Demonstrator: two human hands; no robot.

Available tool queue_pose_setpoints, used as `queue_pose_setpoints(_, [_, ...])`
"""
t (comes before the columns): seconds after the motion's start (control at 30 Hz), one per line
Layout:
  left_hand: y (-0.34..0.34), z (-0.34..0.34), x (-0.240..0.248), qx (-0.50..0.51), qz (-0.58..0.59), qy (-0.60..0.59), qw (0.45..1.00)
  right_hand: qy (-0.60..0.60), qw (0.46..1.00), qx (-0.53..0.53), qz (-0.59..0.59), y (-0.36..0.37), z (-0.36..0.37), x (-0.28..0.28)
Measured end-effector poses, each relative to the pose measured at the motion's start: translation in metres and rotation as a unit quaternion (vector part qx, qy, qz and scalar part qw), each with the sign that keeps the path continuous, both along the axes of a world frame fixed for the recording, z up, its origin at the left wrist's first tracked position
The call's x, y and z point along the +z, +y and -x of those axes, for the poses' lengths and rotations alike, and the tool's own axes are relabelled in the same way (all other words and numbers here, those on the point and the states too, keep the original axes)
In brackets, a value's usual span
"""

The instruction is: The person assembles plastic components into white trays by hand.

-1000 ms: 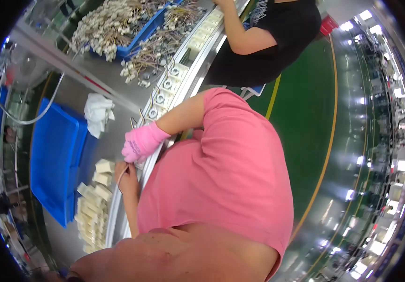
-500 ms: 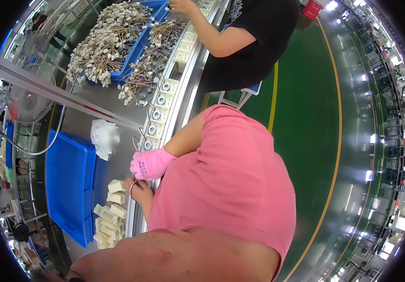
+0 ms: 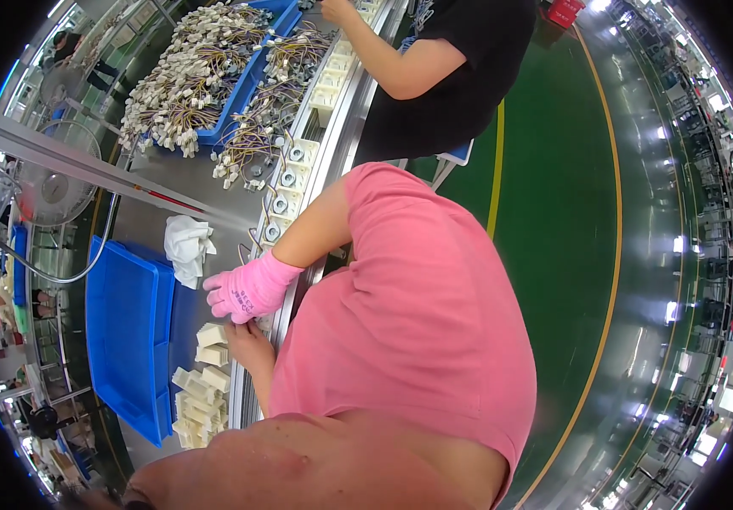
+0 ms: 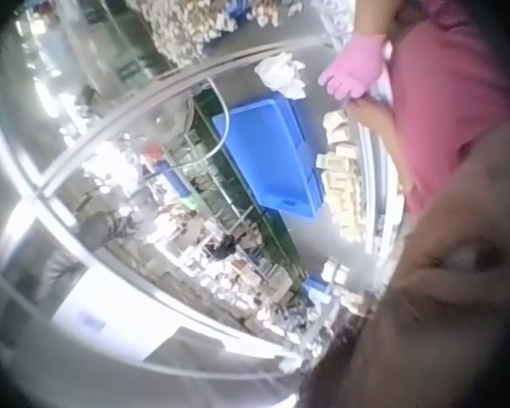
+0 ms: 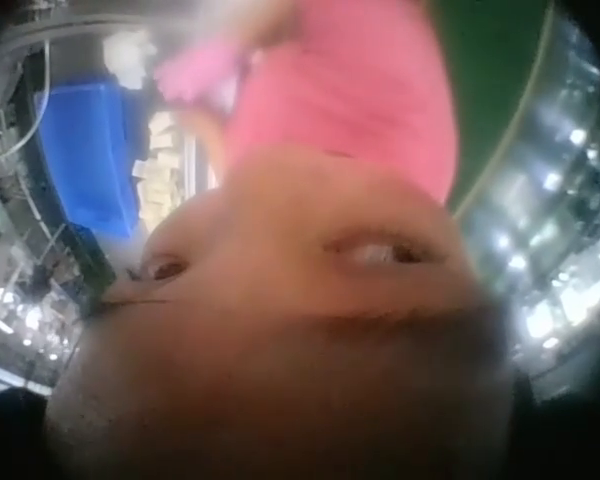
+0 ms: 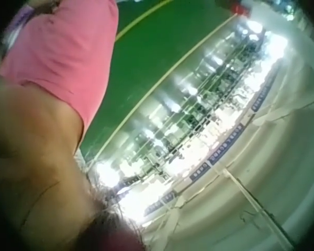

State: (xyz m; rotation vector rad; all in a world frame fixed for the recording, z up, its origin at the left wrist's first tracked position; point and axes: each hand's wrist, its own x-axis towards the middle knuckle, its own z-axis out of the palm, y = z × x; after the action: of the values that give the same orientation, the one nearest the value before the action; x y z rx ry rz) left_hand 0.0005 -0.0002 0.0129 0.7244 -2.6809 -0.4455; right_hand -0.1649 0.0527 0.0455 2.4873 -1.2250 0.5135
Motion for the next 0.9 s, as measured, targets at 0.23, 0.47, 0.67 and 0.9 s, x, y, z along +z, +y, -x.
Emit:
queue_pose_setpoints(0.23, [-0.007,-0.002,-0.003,-0.028,-0.019,0.050,0.998,-0.065,0.954,-0.064,-0.285,0.003,-0.010,0.006])
queue_pose_setpoints(0.47, [-0.006,-0.002,-0.009,0.026,-0.161,0.098,0.982,-0.087,0.939,-0.075,-0.324,-0.003,-0.007,-0.009])
queue_pose_setpoints(0.67, [-0.009,0.002,-0.019,0.024,-0.173,0.119,0.977,-0.078,0.948,-0.120,-0.285,-0.005,-0.007,-0.009])
queue_pose_setpoints(0.9, [-0.005,0.001,-0.016,0.089,-0.221,0.155,0.959,-0.100,0.923,-0.138,-0.344,-0.010,-0.015,0.001])
